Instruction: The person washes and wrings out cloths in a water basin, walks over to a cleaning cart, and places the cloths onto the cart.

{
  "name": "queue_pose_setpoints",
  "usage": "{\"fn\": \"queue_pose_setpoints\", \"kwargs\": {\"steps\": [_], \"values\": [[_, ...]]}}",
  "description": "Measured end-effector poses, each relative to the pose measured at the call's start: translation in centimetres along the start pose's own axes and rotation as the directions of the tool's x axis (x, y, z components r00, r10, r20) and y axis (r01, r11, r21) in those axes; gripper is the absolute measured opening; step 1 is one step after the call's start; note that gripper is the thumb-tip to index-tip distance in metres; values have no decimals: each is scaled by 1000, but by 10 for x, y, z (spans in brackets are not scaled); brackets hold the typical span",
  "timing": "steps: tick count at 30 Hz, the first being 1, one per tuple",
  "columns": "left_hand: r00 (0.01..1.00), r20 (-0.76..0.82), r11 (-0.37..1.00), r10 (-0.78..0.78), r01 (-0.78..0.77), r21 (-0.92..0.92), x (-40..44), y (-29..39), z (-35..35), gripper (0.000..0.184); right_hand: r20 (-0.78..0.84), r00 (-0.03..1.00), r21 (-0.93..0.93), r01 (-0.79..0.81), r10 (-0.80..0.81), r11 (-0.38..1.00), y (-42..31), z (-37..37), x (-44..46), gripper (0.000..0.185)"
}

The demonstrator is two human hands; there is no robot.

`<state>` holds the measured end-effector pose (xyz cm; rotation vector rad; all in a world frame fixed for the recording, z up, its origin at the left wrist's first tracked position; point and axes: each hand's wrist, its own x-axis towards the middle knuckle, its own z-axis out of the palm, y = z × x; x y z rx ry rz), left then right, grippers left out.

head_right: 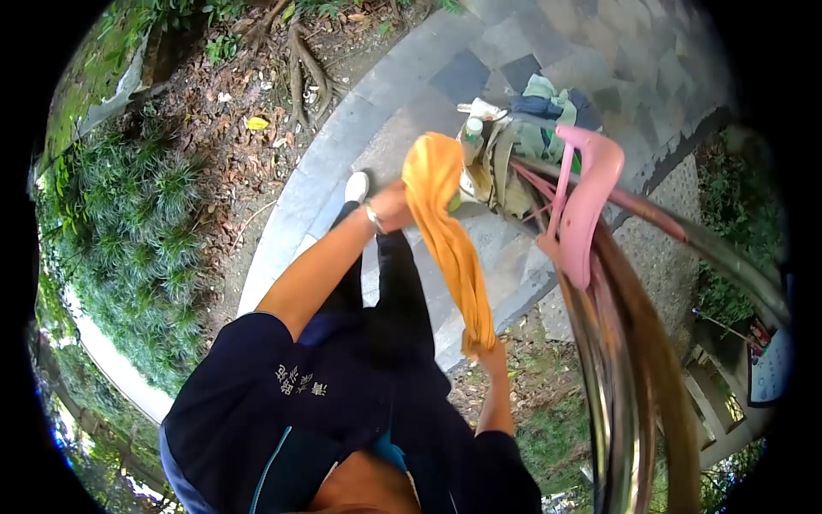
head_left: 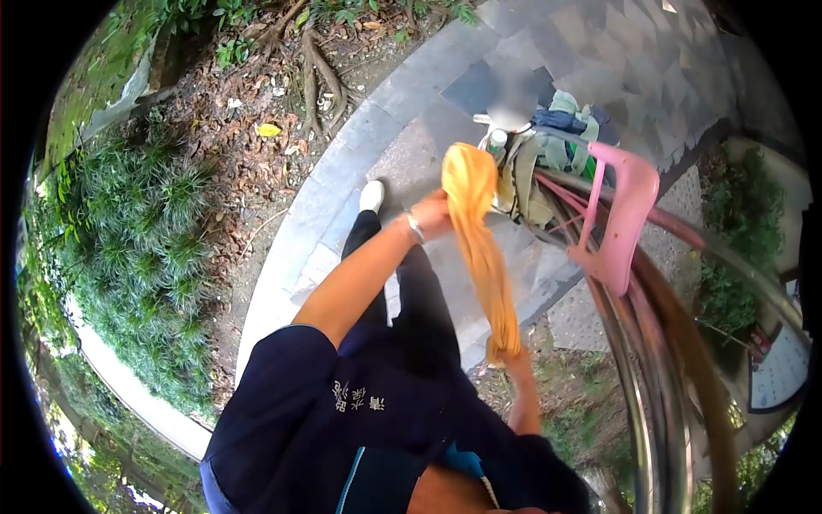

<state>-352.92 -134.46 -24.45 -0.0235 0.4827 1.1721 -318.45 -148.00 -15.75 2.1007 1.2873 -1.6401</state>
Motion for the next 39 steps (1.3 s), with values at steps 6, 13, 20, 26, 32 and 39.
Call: {"fn": "queue_pose_setpoints", "kwargs": {"steps": [6, 13, 20, 26, 32, 39], "values": [[895, -266, 920, -358, 386, 62, 108, -36, 10, 30, -342, 925, -350, 38, -165, 936, -13, 3, -27, 37], [705, -590, 704, -393, 644, 300, 149, -98, -22, 27, -659, 734, -48, -260, 166, 964, -60, 0, -40, 42], [734, -485, 826, -476, 563, 42, 141, -107, -21, 24, -653, 591, 672, 164, 474, 722, -50, 8, -28, 34], [629, -762, 628, 156, 532, 568, 133, -123, -59, 32, -830, 552, 470, 619, 76, 630, -83, -21, 34, 39], [857, -324, 489, 401, 99, 867, 99, -96, -22, 25, -422, 863, 901, 433, -279, -23, -130, -43, 128, 50], [977, -30, 382, 210, -54, 922, 115, -98, 21, 20, -390, 909, 919, 395, -149, 0, -150, -75, 172, 53]]}}
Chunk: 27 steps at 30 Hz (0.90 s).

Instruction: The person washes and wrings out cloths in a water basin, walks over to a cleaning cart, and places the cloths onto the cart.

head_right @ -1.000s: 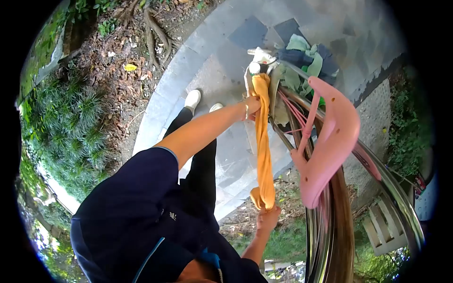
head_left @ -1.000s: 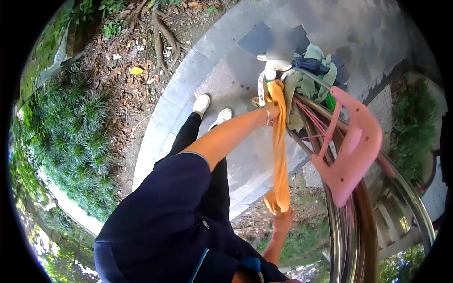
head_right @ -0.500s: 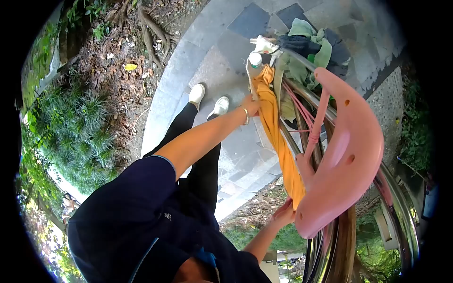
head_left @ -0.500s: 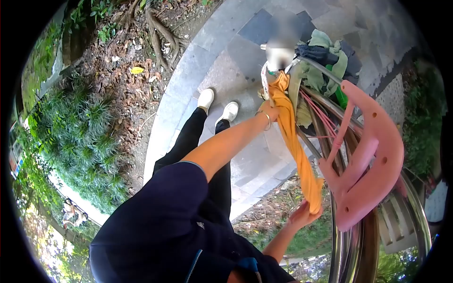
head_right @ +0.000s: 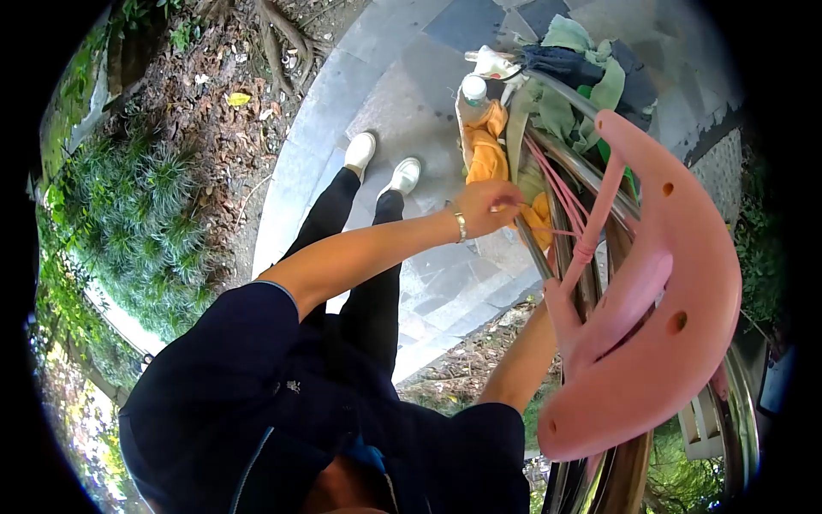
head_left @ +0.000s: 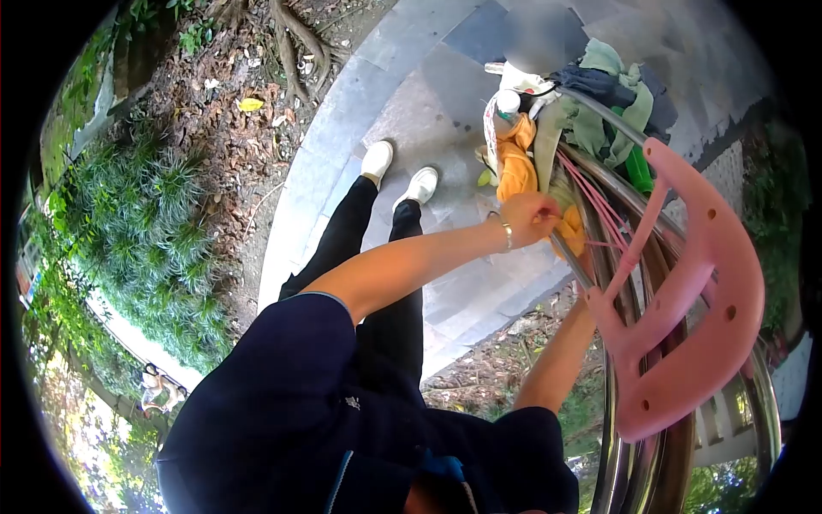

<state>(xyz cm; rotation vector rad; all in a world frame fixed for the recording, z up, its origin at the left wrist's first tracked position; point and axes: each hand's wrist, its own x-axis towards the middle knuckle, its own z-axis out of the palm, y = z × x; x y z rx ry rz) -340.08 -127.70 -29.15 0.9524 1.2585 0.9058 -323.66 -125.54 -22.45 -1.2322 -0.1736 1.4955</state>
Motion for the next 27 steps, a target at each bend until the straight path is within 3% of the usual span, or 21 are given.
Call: {"fn": "queue_pose_setpoints", "kwargs": {"steps": [2, 5, 6, 8, 12, 14, 15, 16, 18, 20, 21, 22, 23, 24, 25, 26, 27], "values": [[999, 47, 999, 23, -24, 27, 7, 5, 8, 27, 12, 1000, -22, 20, -20, 1000, -10, 1, 3, 52], [978, 134, 987, -161, 161, 11, 15, 15, 17, 65, 33, 999, -26, 25, -24, 999, -9, 6, 7, 52], [977, 133, 986, -167, 167, 11, 17, 17, 18, 65, 33, 999, -22, 22, -22, 1000, -3, 7, 7, 52], [963, 177, 968, -202, 169, 186, 23, 20, 17, 67, 42, 999, -13, 13, -12, 1000, 6, 8, 5, 52], [922, 236, 944, -308, 265, 195, 27, 29, 8, 65, 82, 997, 8, -5, 4, 1000, 31, 15, 0, 51], [912, 261, 947, -317, 319, 34, 30, 25, 12, 60, 128, 992, 12, -3, 2, 1000, 38, 20, -6, 51], [937, 152, 946, -313, 294, 135, 32, 19, 22, 45, 153, 988, 8, 5, -7, 1000, 41, 21, -10, 51], [937, 155, 947, -312, 293, 132, 32, 14, 26, 45, 166, 986, 2, 16, -16, 1000, 44, 19, -15, 51], [988, 39, 979, -148, 141, 144, 32, 6, 31, 35, 23, 997, -69, 76, -74, 995, 58, 0, -32, 50], [983, 15, 982, -186, 185, 32, 31, 5, 31, 27, -392, 912, -283, 2, -118, 959, 89, -51, -57, 47], [975, -1, 972, -222, 221, -79, 31, 5, 29, 19, -251, 968, -522, -116, -23, 845, 111, -67, -78, 42], [975, 1, 972, -222, 221, -77, 27, 13, 26, 19, -136, 984, -734, -177, 113, 656, 133, -70, -99, 37], [986, -83, 990, -144, 142, -24, 20, 26, 22, 17, 128, 992, -921, 116, 8, 371, 149, -48, -104, 35], [985, -160, 997, -64, 71, 38, 12, 34, 21, 16, 276, 960, -955, 279, -39, 106, 153, -22, -92, 37], [966, -236, 993, 110, -95, 74, 6, 29, 26, 17, 417, 905, -900, 398, -84, -179, 157, 4, -79, 38], [966, -234, 992, 108, -91, 83, 2, 31, 27, 17, 452, 877, -850, 368, -164, -376, 153, 31, -53, 43], [971, -217, 995, 101, -93, 48, -3, 35, 28, 17, 558, 813, -784, 451, -168, -427, 145, 58, -23, 42]]}}
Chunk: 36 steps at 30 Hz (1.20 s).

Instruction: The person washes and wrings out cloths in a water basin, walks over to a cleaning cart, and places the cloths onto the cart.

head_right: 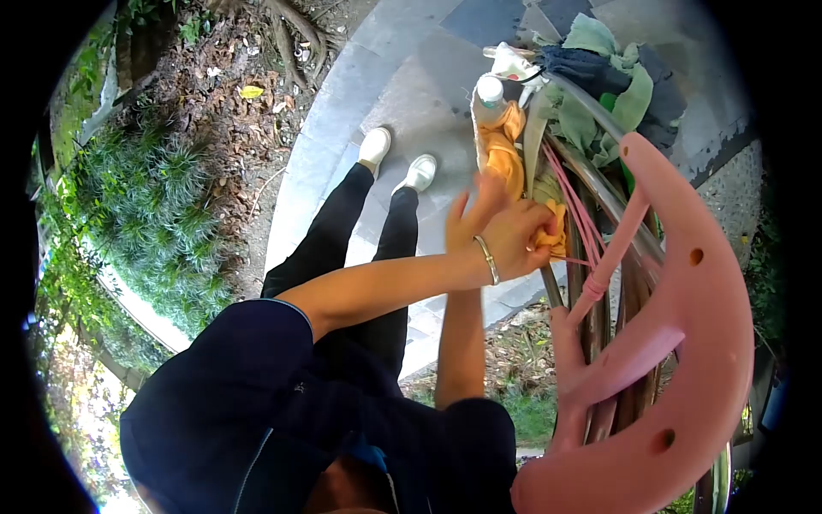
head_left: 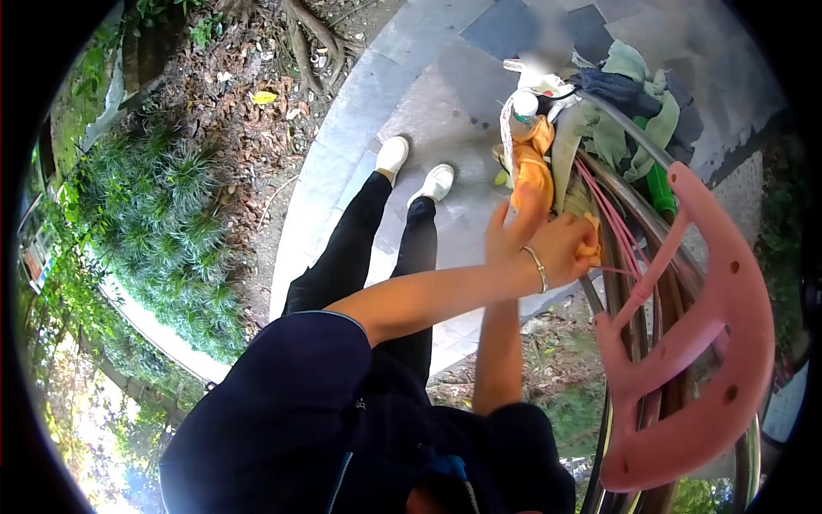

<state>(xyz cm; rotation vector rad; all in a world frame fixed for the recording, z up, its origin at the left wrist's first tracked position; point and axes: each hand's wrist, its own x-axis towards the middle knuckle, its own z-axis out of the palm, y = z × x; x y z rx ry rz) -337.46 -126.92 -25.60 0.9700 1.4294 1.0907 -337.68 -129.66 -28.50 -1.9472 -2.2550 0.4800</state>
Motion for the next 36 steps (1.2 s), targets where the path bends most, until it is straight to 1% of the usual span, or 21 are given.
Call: {"fn": "queue_pose_setpoints", "kwargs": {"steps": [1, 3, 4, 7, 9, 11, 12, 14, 15, 19, 21, 25, 26, 27, 28, 29, 30, 31, 34, 35, 36], "values": [[1000, 20, 999, -6, 7, -35, -2, 5, -2, 18, -53, 992, -40, 109, -111, 993, 2, 3, 31, 42], [999, 54, 1000, -8, 8, 6, 0, 8, -6, 20, 111, 994, -163, -2, 20, 987, 12, 26, 56, 37], [998, 53, 999, 23, -24, 21, 2, 6, -5, 20, 113, 993, -161, 0, 19, 987, 25, 36, 62, 37], [997, 64, 998, 51, -53, 31, 7, 5, -8, 21, 381, 920, -38, -90, 97, 995, 52, 57, 58, 33], [991, 120, 998, -60, 56, 30, 8, 4, -8, 22, 439, 876, 133, 159, -202, 978, 62, 40, 27, 33], [988, 139, 997, -72, 71, 8, 10, 7, -12, 21, 581, 780, 180, 155, -232, 971, 47, 5, 9, 34], [984, 162, 997, -77, 79, -6, 10, 9, -13, 20, 583, 780, 171, 154, -226, 973, 35, -11, 12, 34], [975, 195, 994, -104, 110, -19, 11, 9, -14, 21, 797, 602, -44, 147, -54, 988, 13, -34, 21, 39], [965, 226, 989, -137, 145, -21, 11, 9, -17, 22, 794, 605, -45, 145, -53, 988, 15, -36, 18, 39], [979, 187, 995, -82, 70, 70, 10, 14, -22, 21, 636, 766, -100, 197, -89, 975, 20, -34, 19, 41], [991, 123, 942, -54, 10, 334, 11, 19, -25, 26, 467, 874, -186, 243, -132, 952, 15, -32, 25, 42], [1000, 28, 876, 3, -16, 482, 16, 22, -27, 31, 123, 978, -324, 202, -170, 924, 4, -22, 18, 44], [992, 129, 949, 5, -45, 311, 17, 9, -22, 29, 72, 988, -278, 154, -139, 948, 5, -19, 10, 45], [974, 227, 991, 20, -50, 127, 17, 2, -17, 27, 119, 992, 33, -34, 29, 999, 18, -9, -18, 45], [981, 191, 988, 30, -58, 143, 18, 2, -14, 21, 162, 967, 324, -241, 197, 915, 31, 1, -46, 45], [982, 188, 989, 29, -55, 137, 19, 4, -14, 21, 227, 905, 587, -422, 360, 691, 40, -4, -60, 45], [976, 216, 990, 26, -55, 129, 17, 8, -15, 21, 283, 812, 785, -502, 510, 364, 41, -14, -66, 45], [970, 244, 991, 23, -54, 120, 15, 10, -14, 21, 147, 768, 836, -433, 624, 336, 48, -26, -66, 45], [963, 268, 989, 33, -71, 132, 18, 9, -14, 21, -287, 712, 534, -436, 641, 724, 18, -67, -41, 38], [958, 283, 985, 51, -95, 146, 20, 8, -14, 22, -289, 710, 530, -439, 642, 725, 18, -67, -34, 38], [958, 270, 980, 97, -139, 142, 24, 7, -15, 21, -336, 740, 597, -311, 583, 739, 18, -65, -26, 35]]}}
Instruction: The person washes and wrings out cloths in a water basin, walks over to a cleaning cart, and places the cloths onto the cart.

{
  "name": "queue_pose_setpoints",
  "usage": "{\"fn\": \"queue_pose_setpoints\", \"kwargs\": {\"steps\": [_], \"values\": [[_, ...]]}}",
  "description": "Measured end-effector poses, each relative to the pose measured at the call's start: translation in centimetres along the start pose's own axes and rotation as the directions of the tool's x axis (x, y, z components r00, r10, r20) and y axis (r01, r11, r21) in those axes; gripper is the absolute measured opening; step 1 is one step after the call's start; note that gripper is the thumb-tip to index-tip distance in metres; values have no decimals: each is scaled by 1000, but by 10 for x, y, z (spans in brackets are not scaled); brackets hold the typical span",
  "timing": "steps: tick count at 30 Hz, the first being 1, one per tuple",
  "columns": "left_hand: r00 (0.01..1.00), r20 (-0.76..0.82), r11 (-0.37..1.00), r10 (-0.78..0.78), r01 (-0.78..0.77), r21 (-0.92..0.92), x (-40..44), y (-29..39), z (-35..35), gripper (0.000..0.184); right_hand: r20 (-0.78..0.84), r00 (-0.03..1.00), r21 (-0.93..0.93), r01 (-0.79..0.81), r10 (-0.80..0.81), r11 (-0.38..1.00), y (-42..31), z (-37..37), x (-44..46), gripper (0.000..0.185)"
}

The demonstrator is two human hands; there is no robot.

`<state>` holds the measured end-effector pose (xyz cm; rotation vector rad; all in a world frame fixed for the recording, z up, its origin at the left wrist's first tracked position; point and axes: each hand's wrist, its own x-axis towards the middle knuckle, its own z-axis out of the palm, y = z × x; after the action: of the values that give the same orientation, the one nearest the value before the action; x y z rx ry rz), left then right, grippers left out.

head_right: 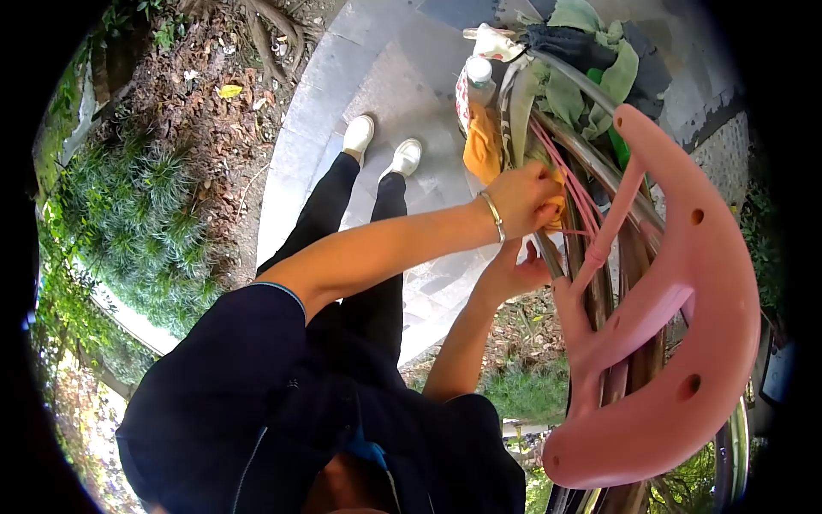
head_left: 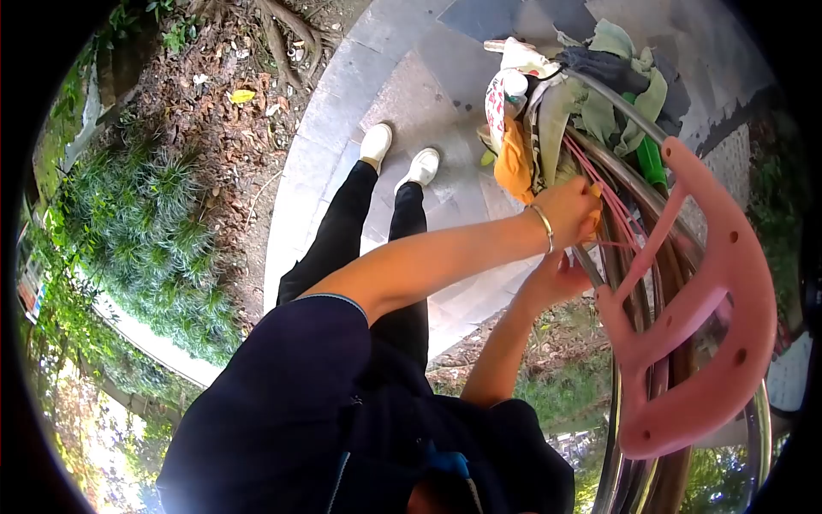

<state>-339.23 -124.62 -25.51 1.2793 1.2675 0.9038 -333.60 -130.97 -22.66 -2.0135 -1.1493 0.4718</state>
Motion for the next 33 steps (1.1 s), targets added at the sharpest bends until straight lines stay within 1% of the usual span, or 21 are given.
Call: {"fn": "queue_pose_setpoints", "kwargs": {"steps": [1, 3, 5, 9, 11, 12, 13, 14, 17, 19, 21, 22, 24, 25, 26, 27, 28, 29, 30, 32, 33], "values": [[1000, 1, 1000, 1, -1, 1, 1, -1, -2, 21, -5, 997, 122, 81, -81, 989, 2, 2, 3, 33], [998, 42, 999, 39, -40, 21, 3, 0, -10, 17, 14, 1000, 228, -25, 22, 973, 15, -1, 9, 26], [993, -5, 993, 114, -114, -15, 1, 8, -18, 17, 25, 992, 68, 125, -126, 990, 13, -2, 12, 25], [848, -364, 916, 387, -306, 261, 24, 36, -80, 20, 29, 993, -47, 114, -113, 992, 23, -9, 12, 22], [746, -489, 843, 452, -178, 507, 39, 38, -141, 18, 55, 986, -80, 160, -156, 984, 21, -10, 13, 21], [869, -441, 942, 225, -78, 327, 45, 27, -175, 13, 64, 987, -89, 154, -149, 984, 18, -10, 13, 21], [696, -616, 924, 369, -201, 326, 45, 41, -208, 18, 77, 987, -100, 149, -142, 984, 15, -11, 14, 21], [616, -681, 910, 396, -164, 381, 48, 14, -224, 19, 81, 985, -93, 157, -150, 983, 14, -12, 15, 21], [633, -702, 890, 326, 46, 455, 19, -44, -254, 15, 80, 985, -133, 160, -150, 978, 16, -10, 14, 21], [707, -668, 727, 231, 331, 602, -21, -96, -256, 15, 97, 985, -97, 151, -142, 984, 20, -12, 15, 25], [798, -557, 607, -231, 566, 559, -70, -124, -244, 19, 76, 990, -7, 118, -117, 993, 18, -9, 8, 28], [877, -383, 504, -291, 481, 717, -101, -134, -226, 20, 52, 994, 91, 89, -94, 992, 16, -6, 3, 31], [823, -55, 518, -565, 406, 753, -175, -164, -174, 23, 244, 886, -34, -399, 394, 916, 32, -13, -35, 37], [757, 198, 567, -622, 262, 781, -180, -118, -157, 19, 519, 605, -1, -705, 603, 709, 40, -24, -54, 46], [649, 412, 634, -639, 141, 761, -197, -110, -129, 17, 690, 280, -174, -831, 667, 529, 50, -31, -71, 57], [648, 451, 760, -613, 331, 559, -210, -90, -100, 20, 739, -19, -324, -887, 674, 330, 58, -38, -88, 62], [646, 489, 809, -586, 499, 311, -223, -70, -72, 25, 723, -187, -494, -813, 665, 309, 54, -46, -101, 62], [485, 663, 801, -570, 507, 317, -212, -38, -55, 26, 722, -236, -575, -729, 650, 373, 33, -60, -102, 60], [594, 623, 834, -508, 520, 184, -231, -26, -32, 27, 795, -180, -473, -782, 580, 405, 44, -80, -106, 59], [384, 839, 618, -387, 783, -73, -214, -1, -21, 34, 838, -103, -364, -838, 536, 407, 55, -116, -94, 55], [228, 933, 558, -277, 829, -37, -202, 5, -16, 39, 821, -87, -359, -847, 564, 393, 51, -130, -80, 51]]}}
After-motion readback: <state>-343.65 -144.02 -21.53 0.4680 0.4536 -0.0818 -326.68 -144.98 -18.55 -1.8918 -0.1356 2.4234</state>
